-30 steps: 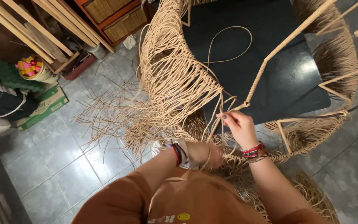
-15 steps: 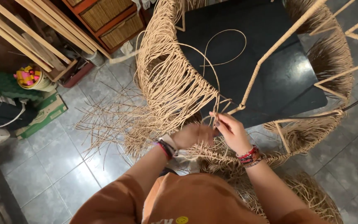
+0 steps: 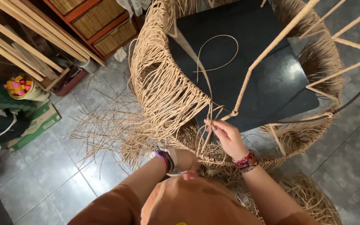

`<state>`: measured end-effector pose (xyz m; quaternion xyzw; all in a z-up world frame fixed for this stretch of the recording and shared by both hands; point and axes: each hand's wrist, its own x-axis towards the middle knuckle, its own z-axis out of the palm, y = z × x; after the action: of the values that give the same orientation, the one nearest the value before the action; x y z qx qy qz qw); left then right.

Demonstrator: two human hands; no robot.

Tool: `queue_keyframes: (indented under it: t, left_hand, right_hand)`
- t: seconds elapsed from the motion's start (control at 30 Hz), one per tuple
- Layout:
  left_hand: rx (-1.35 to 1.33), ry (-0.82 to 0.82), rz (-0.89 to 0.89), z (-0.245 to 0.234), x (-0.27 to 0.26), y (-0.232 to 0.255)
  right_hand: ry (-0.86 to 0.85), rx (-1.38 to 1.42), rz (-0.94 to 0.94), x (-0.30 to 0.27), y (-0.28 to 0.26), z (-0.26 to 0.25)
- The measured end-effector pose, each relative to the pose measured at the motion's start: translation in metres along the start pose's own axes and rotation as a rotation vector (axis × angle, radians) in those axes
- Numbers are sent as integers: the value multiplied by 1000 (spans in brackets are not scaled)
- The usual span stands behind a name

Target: Weaving natural fiber strands onto a large circular frame to create a decorative furniture piece

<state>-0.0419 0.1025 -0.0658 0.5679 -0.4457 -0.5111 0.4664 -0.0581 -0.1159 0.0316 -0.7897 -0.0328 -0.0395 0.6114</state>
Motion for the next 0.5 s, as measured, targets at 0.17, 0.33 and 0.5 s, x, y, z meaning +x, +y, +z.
queue_keyframes:
  t: [0.17,0.33,0.5]
  left_hand:
    - [-581,578,69,-23,18,99]
    - [351,0,-439,-19,-16,95]
    - [-347,652,52,-24,15,64]
  right_hand:
    - [6,-6,-28,3,-12,2]
    - [13,20,-28,1,-10,3]
    - [11,-39,-42,4,-10,5]
